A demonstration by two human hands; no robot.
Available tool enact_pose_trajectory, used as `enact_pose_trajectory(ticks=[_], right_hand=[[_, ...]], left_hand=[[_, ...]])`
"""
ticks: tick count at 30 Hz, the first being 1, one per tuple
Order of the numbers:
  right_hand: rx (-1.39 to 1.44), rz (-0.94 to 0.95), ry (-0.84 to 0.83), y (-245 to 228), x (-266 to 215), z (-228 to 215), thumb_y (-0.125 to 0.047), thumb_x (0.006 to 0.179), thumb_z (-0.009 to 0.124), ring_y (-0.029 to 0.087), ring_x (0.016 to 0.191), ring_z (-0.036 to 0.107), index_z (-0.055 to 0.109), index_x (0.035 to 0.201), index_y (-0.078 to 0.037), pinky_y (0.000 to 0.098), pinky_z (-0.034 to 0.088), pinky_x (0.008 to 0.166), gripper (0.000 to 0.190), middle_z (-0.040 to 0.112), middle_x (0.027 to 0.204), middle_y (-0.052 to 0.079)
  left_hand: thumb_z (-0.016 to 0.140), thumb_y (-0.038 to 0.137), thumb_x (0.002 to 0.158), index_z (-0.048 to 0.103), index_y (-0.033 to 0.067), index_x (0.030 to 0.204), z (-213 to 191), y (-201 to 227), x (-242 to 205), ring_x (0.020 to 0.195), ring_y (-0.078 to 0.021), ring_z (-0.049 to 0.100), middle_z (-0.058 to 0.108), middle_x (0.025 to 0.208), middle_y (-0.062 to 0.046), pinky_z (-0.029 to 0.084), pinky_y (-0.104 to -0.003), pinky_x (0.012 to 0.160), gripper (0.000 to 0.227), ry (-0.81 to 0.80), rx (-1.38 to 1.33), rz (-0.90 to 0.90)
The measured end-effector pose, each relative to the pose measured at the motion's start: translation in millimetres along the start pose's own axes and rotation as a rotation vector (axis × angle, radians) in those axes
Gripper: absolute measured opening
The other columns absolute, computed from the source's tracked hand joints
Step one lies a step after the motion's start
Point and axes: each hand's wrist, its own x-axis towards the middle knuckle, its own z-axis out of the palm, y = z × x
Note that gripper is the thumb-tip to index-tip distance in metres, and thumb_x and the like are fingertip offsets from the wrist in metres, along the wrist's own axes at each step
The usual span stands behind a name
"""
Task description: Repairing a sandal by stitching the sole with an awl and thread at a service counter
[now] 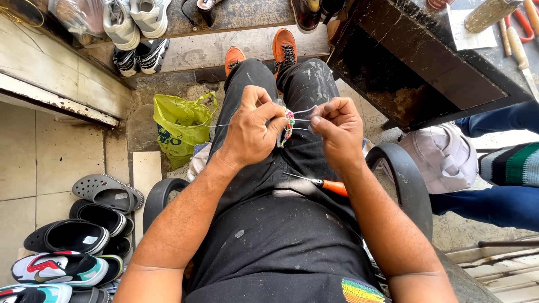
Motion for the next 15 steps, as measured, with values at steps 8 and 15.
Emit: enact_pose_trajectory(ticks=[8, 15], right_hand=[[0.37, 0.212, -0.43, -43.8, -16.4, 21.9, 0.009, 0.076, 0.062, 0.014, 0.043, 0.045, 0.051, 0.098, 0.007, 0.0251, 0.037, 0.037, 0.024, 0.056, 0.069, 0.025], [-1.478, 0.264, -0.385, -77.9, -4.8, 56.3, -0.023, 0.091, 0.064, 0.044, 0.081, 0.073, 0.051, 0.126, -0.018, 0.0558, 0.053, 0.078, 0.039, 0.076, 0.077, 0.009]], left_hand=[[0.076, 0.023, 0.075, 0.065, 0.0278, 0.12, -3.8, -13.6, 4.1, 0.078, -0.0403, 0.071, 0.061, 0.08, -0.008, 0.055, -0.05, 0.071, 0.046, -0.201, 0.03, -0.001], [0.076, 0.02, 0.069, 0.067, 0.0273, 0.114, -7.6, -27.9, 0.8, 0.053, -0.0266, 0.058, 0.042, 0.048, 0.0, 0.049, -0.042, 0.06, 0.047, -0.233, -0.055, -0.167]])
